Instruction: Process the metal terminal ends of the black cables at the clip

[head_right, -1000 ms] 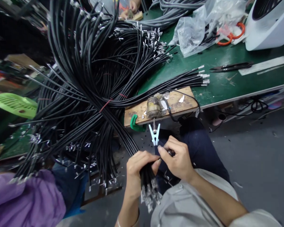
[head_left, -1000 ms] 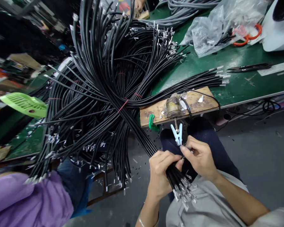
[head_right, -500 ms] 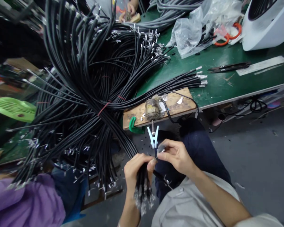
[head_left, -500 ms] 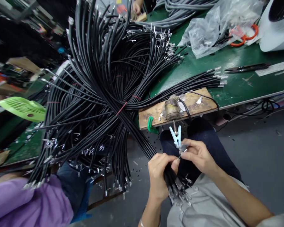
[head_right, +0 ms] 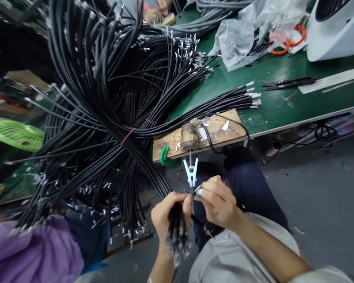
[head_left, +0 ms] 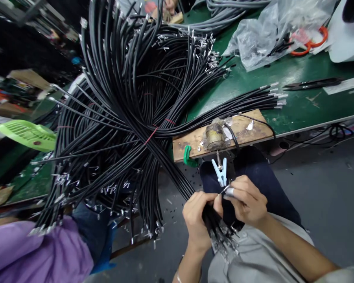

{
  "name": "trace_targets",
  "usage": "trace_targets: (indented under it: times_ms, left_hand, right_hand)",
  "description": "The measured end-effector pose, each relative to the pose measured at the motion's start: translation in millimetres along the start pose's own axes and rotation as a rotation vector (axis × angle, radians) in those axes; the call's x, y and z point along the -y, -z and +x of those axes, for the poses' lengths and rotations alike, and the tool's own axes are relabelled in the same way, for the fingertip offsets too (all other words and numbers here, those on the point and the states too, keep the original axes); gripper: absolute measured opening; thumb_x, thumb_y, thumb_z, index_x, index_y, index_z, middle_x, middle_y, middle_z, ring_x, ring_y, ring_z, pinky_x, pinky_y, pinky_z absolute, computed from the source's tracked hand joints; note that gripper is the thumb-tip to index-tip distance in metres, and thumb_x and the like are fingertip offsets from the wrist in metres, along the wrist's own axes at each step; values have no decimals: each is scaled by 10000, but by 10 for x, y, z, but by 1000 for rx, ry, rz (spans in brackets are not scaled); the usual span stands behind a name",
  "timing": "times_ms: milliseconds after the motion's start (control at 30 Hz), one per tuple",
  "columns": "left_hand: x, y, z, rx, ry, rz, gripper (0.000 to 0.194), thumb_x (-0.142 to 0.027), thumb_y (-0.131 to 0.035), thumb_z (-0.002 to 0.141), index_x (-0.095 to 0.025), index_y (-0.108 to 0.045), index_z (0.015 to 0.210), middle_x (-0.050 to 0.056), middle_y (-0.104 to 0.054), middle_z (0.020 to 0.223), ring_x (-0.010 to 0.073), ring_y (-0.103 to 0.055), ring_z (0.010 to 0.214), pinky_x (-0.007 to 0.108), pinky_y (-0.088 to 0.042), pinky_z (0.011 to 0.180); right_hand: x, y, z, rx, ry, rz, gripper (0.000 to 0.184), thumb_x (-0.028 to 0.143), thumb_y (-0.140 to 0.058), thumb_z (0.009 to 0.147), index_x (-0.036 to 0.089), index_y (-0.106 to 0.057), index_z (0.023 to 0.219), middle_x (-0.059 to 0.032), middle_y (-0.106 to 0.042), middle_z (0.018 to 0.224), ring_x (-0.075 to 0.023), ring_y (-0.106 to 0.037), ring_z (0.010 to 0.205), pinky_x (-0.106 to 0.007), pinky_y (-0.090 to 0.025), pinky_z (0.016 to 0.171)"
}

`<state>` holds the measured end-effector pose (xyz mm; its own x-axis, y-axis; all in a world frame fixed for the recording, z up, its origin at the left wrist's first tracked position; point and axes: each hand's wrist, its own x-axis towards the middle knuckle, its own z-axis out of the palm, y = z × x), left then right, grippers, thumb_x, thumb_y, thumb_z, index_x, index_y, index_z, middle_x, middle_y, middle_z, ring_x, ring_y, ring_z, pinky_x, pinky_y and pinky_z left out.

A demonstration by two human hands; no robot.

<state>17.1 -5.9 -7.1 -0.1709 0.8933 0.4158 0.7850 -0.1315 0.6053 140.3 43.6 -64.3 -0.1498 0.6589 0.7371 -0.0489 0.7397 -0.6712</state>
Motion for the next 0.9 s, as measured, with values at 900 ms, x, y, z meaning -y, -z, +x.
trace_targets:
  times_ms: [900]
  left_hand:
    - [-19,122,48,197,28,-224,86,-115,-655,811,-165,-620,750,3,-609,691,126,-572,636,256,-424,611]
  right_hand:
    - [-328,125,440,290,-1069,843,373,419,-733,727,124,-628,525,30,-511,437,-59,-416,406,-188,-288,404]
